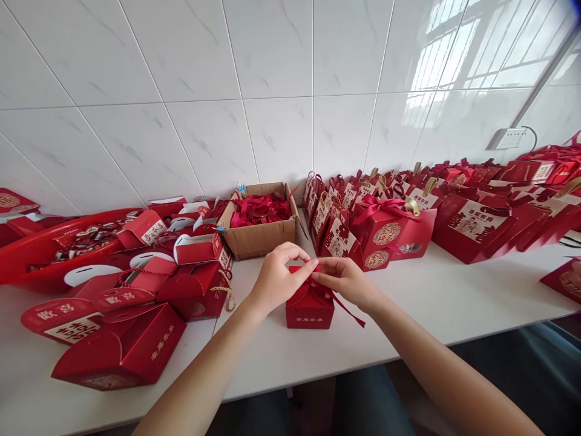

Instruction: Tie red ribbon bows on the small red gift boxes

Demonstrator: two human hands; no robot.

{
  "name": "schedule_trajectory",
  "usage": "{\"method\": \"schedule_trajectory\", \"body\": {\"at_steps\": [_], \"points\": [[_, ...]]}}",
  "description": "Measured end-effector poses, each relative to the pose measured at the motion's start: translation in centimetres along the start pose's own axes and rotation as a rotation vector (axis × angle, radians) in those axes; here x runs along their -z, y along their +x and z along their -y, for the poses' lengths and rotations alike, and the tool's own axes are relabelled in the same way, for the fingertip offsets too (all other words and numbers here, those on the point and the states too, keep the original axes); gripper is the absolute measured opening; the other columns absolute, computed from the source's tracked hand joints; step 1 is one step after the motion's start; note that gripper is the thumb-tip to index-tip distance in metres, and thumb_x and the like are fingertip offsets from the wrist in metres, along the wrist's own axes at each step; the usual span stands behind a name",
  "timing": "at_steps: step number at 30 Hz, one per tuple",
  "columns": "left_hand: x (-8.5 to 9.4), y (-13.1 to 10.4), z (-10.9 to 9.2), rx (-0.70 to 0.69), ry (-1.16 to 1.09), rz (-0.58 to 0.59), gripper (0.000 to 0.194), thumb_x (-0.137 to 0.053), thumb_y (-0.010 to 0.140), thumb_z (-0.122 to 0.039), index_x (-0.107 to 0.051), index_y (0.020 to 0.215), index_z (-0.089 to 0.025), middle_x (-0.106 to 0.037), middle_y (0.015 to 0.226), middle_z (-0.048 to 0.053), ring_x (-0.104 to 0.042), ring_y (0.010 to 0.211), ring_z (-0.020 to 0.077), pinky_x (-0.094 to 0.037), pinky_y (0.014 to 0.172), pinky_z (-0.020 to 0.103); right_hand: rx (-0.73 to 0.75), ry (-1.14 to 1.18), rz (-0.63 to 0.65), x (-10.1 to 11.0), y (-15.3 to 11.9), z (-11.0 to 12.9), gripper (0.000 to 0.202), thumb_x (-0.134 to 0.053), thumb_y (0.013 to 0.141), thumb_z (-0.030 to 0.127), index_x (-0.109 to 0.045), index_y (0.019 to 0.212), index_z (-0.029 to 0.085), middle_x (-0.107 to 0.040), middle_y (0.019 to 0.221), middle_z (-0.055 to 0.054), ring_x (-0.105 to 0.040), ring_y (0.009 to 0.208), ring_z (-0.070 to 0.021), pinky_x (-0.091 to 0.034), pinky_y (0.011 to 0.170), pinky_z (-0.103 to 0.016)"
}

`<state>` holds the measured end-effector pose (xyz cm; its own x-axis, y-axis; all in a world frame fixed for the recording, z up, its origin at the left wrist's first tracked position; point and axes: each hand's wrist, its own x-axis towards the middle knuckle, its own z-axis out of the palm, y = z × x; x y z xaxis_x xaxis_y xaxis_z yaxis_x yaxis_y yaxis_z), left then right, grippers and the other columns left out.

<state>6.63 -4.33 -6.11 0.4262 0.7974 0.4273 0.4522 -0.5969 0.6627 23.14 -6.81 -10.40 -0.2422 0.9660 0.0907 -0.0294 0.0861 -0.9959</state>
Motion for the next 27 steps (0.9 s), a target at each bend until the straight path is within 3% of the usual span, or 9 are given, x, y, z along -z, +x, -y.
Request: {"method": "schedule_trajectory", "body": {"at_steps": [2,6,11,14,17,21,24,27], "points": [[0.1,-0.1,0.2,-0.008,-0.012,-0.015,0.024,-0.055,0.084,-0.039,-0.063,0.076,-0.019,-0.064,0.089,0.004,-0.059,0.090,0.0192,-0.044,0.084,0.031,0.039,-0.076,-0.037,-0.2,0.0,0.0,0.036,-0.066,0.074,0.049,-0.065,0.081,0.013,-0.060,0.068,0.000,-0.047,0.049,-0.0072,-0.040,0.048,-0.023],[0.3,-1.2,1.7,0.169,-0.049,-0.010,0.030,-0.045,0.088,-0.047,-0.057,0.089,-0.020,-0.063,0.097,0.005,-0.059,0.093,0.0196,-0.047,0.082,0.032,0.075,-0.110,-0.098,-0.5,-0.4,-0.2,0.035,-0.065,0.074,0.050,-0.066,0.083,0.015,-0.061,0.078,-0.002,-0.047,0.054,-0.0082,-0.042,0.049,-0.023],[0.5,-3.6,4.3,0.282,0.080,0.007,0.039,-0.057,0.078,-0.053,-0.048,0.099,-0.020,-0.060,0.101,0.007,-0.060,0.090,0.0208,-0.047,0.080,0.036,0.087,-0.116,-0.005,-0.7,-0.7,-0.2,0.033,-0.057,0.081,0.048,-0.063,0.086,0.017,-0.067,0.079,-0.004,-0.057,0.062,-0.0132,-0.043,0.049,-0.023],[0.5,-4.0,5.1,0.459,-0.075,0.089,0.042,-0.055,0.077,-0.057,-0.048,0.095,-0.020,-0.061,0.084,0.002,-0.059,0.068,0.0157,-0.047,0.063,0.029,0.075,-0.179,-0.009,-0.9,-0.5,0.0,0.025,-0.052,0.084,0.041,-0.061,0.085,0.017,-0.069,0.082,-0.004,-0.060,0.064,-0.0139,-0.045,0.051,-0.024],[0.7,-3.6,5.3,0.582,-0.261,0.250,0.040,-0.054,0.076,-0.058,-0.049,0.071,-0.018,-0.048,0.055,-0.005,-0.044,0.046,0.0100,-0.032,0.046,0.022,0.032,-0.253,-0.081,-1.1,-0.1,0.2,0.021,-0.049,0.084,0.035,-0.061,0.084,0.017,-0.071,0.082,-0.005,-0.065,0.073,-0.0167,-0.048,0.059,-0.025],[1.7,-2.9,4.4,0.544,-0.349,0.218,0.033,-0.060,0.074,-0.042,-0.045,0.059,-0.017,-0.039,0.050,-0.007,-0.038,0.047,0.0080,-0.027,0.048,0.021,0.016,-0.353,-0.166,-1.7,0.4,0.2,0.020,-0.049,0.081,0.029,-0.065,0.079,0.016,-0.072,0.077,-0.006,-0.066,0.071,-0.0187,-0.048,0.063,-0.028],[2.5,-2.2,2.5,0.505,-0.396,0.330,0.031,-0.062,0.074,-0.037,-0.046,0.056,-0.017,-0.044,0.049,-0.006,-0.040,0.047,0.0081,-0.030,0.048,0.021,0.047,-0.462,-0.242,-2.4,0.4,0.3,0.020,-0.051,0.080,0.027,-0.067,0.084,0.018,-0.072,0.080,-0.006,-0.065,0.075,-0.0209,-0.046,0.066,-0.030],[3.0,-1.0,0.2,0.449,-0.467,0.432,0.028,-0.059,0.077,-0.038,-0.056,0.060,-0.015,-0.053,0.052,-0.002,-0.045,0.046,0.0092,-0.034,0.049,0.023,0.095,-0.564,-0.260,-2.8,0.2,0.6,0.018,-0.052,0.079,0.027,-0.069,0.079,0.020,-0.071,0.078,-0.005,-0.062,0.072,-0.0203,-0.041,0.062,-0.029]]}}
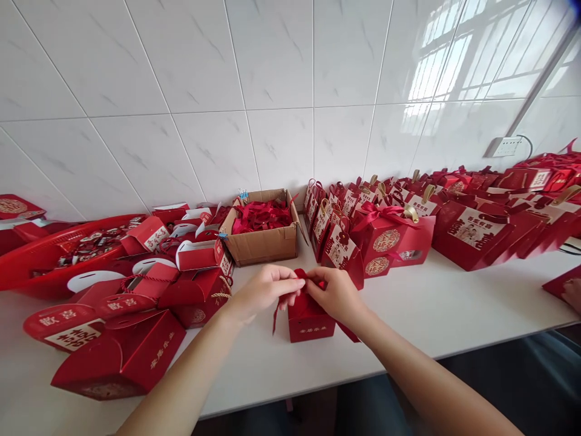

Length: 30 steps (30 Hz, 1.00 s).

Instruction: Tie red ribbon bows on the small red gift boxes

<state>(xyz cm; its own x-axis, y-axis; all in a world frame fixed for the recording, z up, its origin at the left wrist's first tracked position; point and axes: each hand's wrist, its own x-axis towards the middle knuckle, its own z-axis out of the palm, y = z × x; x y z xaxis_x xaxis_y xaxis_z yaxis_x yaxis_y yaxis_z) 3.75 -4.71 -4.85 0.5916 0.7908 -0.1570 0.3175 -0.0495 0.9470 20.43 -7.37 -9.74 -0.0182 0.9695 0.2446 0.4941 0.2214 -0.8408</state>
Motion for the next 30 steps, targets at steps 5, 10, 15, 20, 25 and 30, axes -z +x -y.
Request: {"method": "schedule_trajectory", "body": {"at_steps": [5,10,15,20,25,30], "points": [[-0.4,1.4,-2.9,-0.086,0.008,0.022,0.027,-0.058,0.079,-0.038,-0.067,0.070,-0.014,-0.053,0.046,-0.002,-0.044,0.040,0.0087,-0.036,0.048,0.024,0.167,-0.056,0.123,0.8,-0.5,0.3,0.014,-0.052,0.078,0.018,-0.066,0.075,0.020,-0.062,0.063,0.001,-0.049,0.055,-0.0119,-0.035,0.054,-0.024],[0.0,4.1,-3.8,-0.080,0.063,0.039,0.025,-0.059,0.079,-0.037,-0.069,0.084,-0.014,-0.054,0.049,-0.003,-0.047,0.044,0.0091,-0.039,0.053,0.025,0.224,-0.044,0.135,0.9,-0.7,-0.2,0.019,-0.053,0.085,0.030,-0.063,0.074,0.018,-0.058,0.060,0.002,-0.045,0.052,-0.0101,-0.032,0.049,-0.022],[1.1,5.7,-2.6,-0.191,-0.038,-0.137,0.038,-0.059,0.079,-0.050,-0.066,0.091,-0.015,-0.066,0.091,0.005,-0.061,0.082,0.0152,-0.043,0.081,0.030,0.185,0.032,0.110,0.2,-0.5,-0.9,0.030,-0.050,0.088,0.030,-0.057,0.062,0.017,-0.065,0.066,-0.001,-0.052,0.058,-0.0124,-0.037,0.054,-0.023],[2.0,2.8,-0.3,-0.232,0.174,-0.175,0.031,-0.062,0.078,-0.046,-0.064,0.082,-0.016,-0.064,0.080,0.002,-0.059,0.081,0.0165,-0.043,0.079,0.030,0.210,0.067,0.112,0.1,-0.5,-1.2,0.029,-0.051,0.088,0.029,-0.056,0.062,0.017,-0.063,0.065,-0.001,-0.052,0.059,-0.0126,-0.036,0.053,-0.023],[1.0,0.8,2.3,-0.318,0.273,-0.077,0.020,-0.063,0.079,-0.032,-0.068,0.092,-0.017,-0.069,0.095,0.005,-0.061,0.092,0.0183,-0.045,0.086,0.030,0.196,0.096,0.089,-0.1,-0.8,-1.3,0.024,-0.051,0.087,0.029,-0.059,0.067,0.018,-0.066,0.068,-0.001,-0.056,0.061,-0.0143,-0.039,0.055,-0.024],[0.0,1.3,3.7,-0.313,0.215,-0.249,0.015,-0.062,0.079,-0.030,-0.065,0.078,-0.016,-0.067,0.081,0.003,-0.060,0.080,0.0169,-0.047,0.077,0.028,0.130,0.209,-0.004,-0.7,-1.0,-1.6,0.011,-0.056,0.084,0.031,-0.050,0.085,0.022,-0.068,0.074,0.001,-0.060,0.062,-0.0149,-0.040,0.056,-0.025]]}}
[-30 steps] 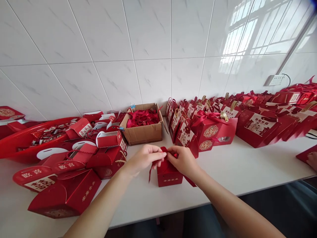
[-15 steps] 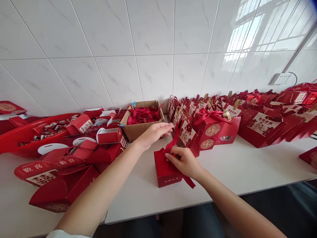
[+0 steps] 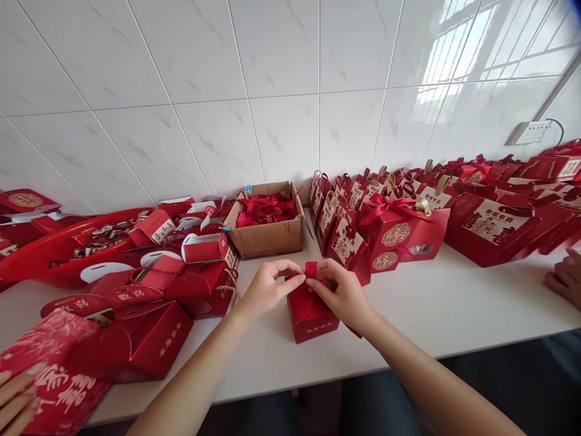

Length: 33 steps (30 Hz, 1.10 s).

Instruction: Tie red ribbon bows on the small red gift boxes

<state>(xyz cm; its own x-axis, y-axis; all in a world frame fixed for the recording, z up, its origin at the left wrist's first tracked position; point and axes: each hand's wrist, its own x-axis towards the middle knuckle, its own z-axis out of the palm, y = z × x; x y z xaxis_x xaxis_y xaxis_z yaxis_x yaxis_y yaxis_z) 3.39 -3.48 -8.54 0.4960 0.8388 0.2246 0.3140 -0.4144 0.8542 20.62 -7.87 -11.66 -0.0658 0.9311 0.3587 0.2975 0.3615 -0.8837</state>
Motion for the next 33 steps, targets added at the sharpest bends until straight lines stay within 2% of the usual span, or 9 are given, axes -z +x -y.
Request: {"method": "schedule_trajectory", "body": {"at_steps": [3,6,11,14,17,21,27,30,33], "points": [[-0.2,-0.1,-0.3,0.010,-0.040,0.014,0.010,-0.059,0.080,-0.027,-0.062,0.079,-0.017,-0.066,0.082,0.002,-0.060,0.082,0.0167,-0.048,0.078,0.029,0.007,0.031,-0.018,-0.1,0.0,-0.2,0.021,-0.058,0.083,0.030,-0.039,0.085,0.024,-0.066,0.069,0.004,-0.058,0.058,-0.0141,-0.037,0.053,-0.024],[-0.1,-0.3,-0.6,0.013,-0.082,0.056,0.003,-0.060,0.079,-0.022,-0.061,0.081,-0.020,-0.066,0.086,0.001,-0.061,0.088,0.0179,-0.048,0.082,0.031,0.026,0.060,-0.018,0.0,-0.1,-0.2,0.021,-0.058,0.083,0.029,-0.038,0.085,0.024,-0.065,0.067,0.005,-0.058,0.057,-0.0136,-0.037,0.052,-0.024],[-0.3,-0.6,-0.4,0.013,-0.109,0.033,0.003,-0.062,0.079,-0.022,-0.060,0.081,-0.023,-0.066,0.087,0.000,-0.061,0.088,0.0187,-0.049,0.084,0.035,0.066,0.005,-0.030,0.0,-0.2,-0.3,0.015,-0.057,0.084,0.029,-0.054,0.097,0.023,-0.066,0.067,0.003,-0.052,0.051,-0.0118,-0.037,0.049,-0.024],[-0.7,-0.7,-0.2,-0.016,-0.049,-0.031,0.003,-0.062,0.079,-0.024,-0.060,0.079,-0.022,-0.066,0.084,0.001,-0.061,0.085,0.0190,-0.049,0.082,0.035,0.077,-0.087,-0.079,-0.1,-0.3,-0.3,0.014,-0.059,0.084,0.028,-0.064,0.095,0.021,-0.068,0.072,0.000,-0.054,0.052,-0.0121,-0.039,0.049,-0.024],[-1.1,-0.8,0.1,-0.054,0.001,-0.114,0.003,-0.061,0.078,-0.024,-0.060,0.078,-0.020,-0.066,0.083,0.002,-0.061,0.083,0.0185,-0.050,0.081,0.034,0.141,-0.169,-0.120,-0.2,-0.5,0.0,0.012,-0.059,0.084,0.024,-0.069,0.088,0.020,-0.070,0.078,-0.003,-0.061,0.064,-0.0146,-0.046,0.057,-0.025],[-1.5,-0.7,0.6,-0.079,0.042,-0.172,0.007,-0.060,0.078,-0.024,-0.060,0.080,-0.018,-0.066,0.083,0.002,-0.061,0.083,0.0165,-0.049,0.080,0.030,0.213,-0.228,-0.104,0.0,-0.6,0.3,0.013,-0.061,0.083,0.020,-0.072,0.091,0.019,-0.068,0.087,-0.006,-0.064,0.077,-0.0169,-0.051,0.068,-0.027],[-1.6,-0.8,0.9,-0.143,0.180,-0.182,0.005,-0.059,0.081,-0.023,-0.061,0.084,-0.019,-0.066,0.085,0.002,-0.061,0.083,0.0162,-0.048,0.080,0.030,0.158,-0.314,-0.112,0.0,-0.5,-0.1,0.012,-0.063,0.082,0.022,-0.074,0.080,0.020,-0.061,0.086,-0.008,-0.060,0.079,-0.0203,-0.052,0.072,-0.035],[-1.5,-0.9,0.8,-0.239,0.337,-0.204,0.005,-0.058,0.081,-0.019,-0.062,0.084,-0.021,-0.066,0.086,0.002,-0.059,0.085,0.0177,-0.045,0.083,0.033,0.089,-0.322,-0.134,0.0,-0.3,-0.4,0.010,-0.066,0.079,0.026,-0.075,0.077,0.022,-0.060,0.101,-0.011,-0.055,0.099,-0.0273,-0.046,0.088,-0.047],[-1.5,-0.9,0.7,-0.311,0.426,-0.234,0.006,-0.058,0.082,-0.017,-0.063,0.084,-0.021,-0.064,0.082,0.002,-0.058,0.083,0.0176,-0.043,0.084,0.034,-0.045,-0.192,-0.065,0.3,-0.1,-0.4,0.014,-0.064,0.080,0.032,-0.074,0.079,0.023,-0.055,0.123,-0.010,-0.047,0.119,-0.0298,-0.037,0.101,-0.051]]}}
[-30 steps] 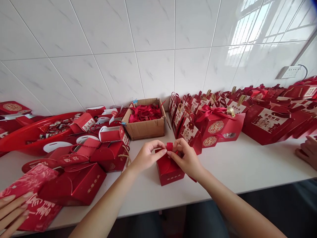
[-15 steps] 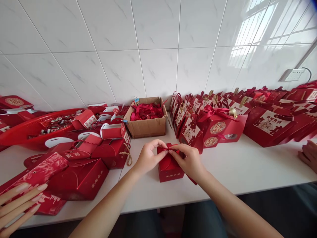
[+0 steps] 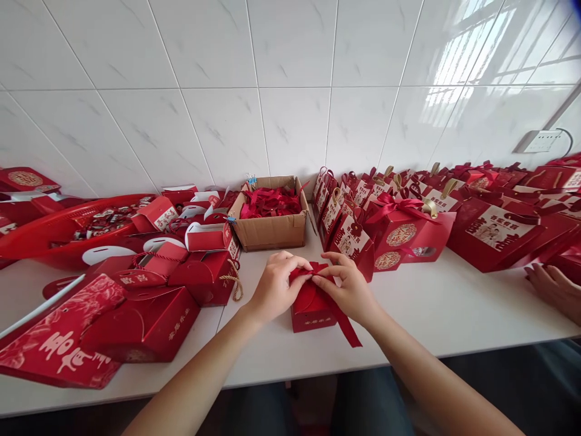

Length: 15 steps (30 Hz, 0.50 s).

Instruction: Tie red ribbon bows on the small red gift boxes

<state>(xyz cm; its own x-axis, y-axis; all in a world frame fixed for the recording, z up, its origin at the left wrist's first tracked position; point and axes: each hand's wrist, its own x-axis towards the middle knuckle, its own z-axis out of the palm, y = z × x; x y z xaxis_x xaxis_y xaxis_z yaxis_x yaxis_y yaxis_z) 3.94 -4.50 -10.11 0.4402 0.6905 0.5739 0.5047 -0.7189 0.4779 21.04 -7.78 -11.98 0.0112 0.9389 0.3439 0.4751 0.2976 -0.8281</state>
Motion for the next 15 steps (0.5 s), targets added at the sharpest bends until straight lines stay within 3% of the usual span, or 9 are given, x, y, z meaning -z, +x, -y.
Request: {"method": "schedule_trajectory", "body": {"at_steps": [3,7,12,15], "points": [[-0.2,-0.1,0.2,-0.028,-0.002,-0.028,0.005,-0.058,0.083,-0.018,-0.062,0.083,-0.020,-0.062,0.079,0.002,-0.057,0.080,0.0162,-0.044,0.081,0.032,-0.100,0.173,0.130,0.4,0.1,0.2,0.022,-0.060,0.083,0.037,-0.073,0.078,0.020,-0.049,0.133,-0.010,-0.038,0.132,-0.0282,-0.034,0.106,-0.046],[-0.7,-0.1,0.6,-0.032,-0.069,-0.037,0.004,-0.058,0.084,-0.019,-0.062,0.083,-0.020,-0.062,0.079,0.002,-0.057,0.079,0.0157,-0.044,0.078,0.030,-0.169,0.359,0.221,0.6,0.0,0.4,0.029,-0.058,0.083,0.043,-0.069,0.071,0.019,-0.049,0.135,-0.011,-0.028,0.138,-0.0271,-0.039,0.102,-0.043],[-1.3,0.1,0.8,-0.024,-0.149,-0.040,0.006,-0.055,0.085,-0.019,-0.059,0.089,-0.020,-0.063,0.086,0.003,-0.059,0.084,0.0158,-0.046,0.081,0.031,-0.229,0.510,0.188,-0.2,-0.3,0.1,0.031,-0.060,0.082,0.047,-0.071,0.075,0.019,-0.047,0.137,-0.011,-0.025,0.140,-0.0262,-0.040,0.101,-0.040],[-1.0,-0.1,0.4,0.041,-0.138,-0.118,0.019,-0.057,0.083,-0.018,-0.053,0.101,-0.019,-0.061,0.100,0.006,-0.057,0.095,0.0179,-0.046,0.086,0.033,-0.233,0.532,0.128,-0.8,-0.6,0.0,0.031,-0.059,0.083,0.047,-0.072,0.078,0.019,-0.048,0.137,-0.011,-0.024,0.140,-0.0250,-0.041,0.101,-0.038]]}}
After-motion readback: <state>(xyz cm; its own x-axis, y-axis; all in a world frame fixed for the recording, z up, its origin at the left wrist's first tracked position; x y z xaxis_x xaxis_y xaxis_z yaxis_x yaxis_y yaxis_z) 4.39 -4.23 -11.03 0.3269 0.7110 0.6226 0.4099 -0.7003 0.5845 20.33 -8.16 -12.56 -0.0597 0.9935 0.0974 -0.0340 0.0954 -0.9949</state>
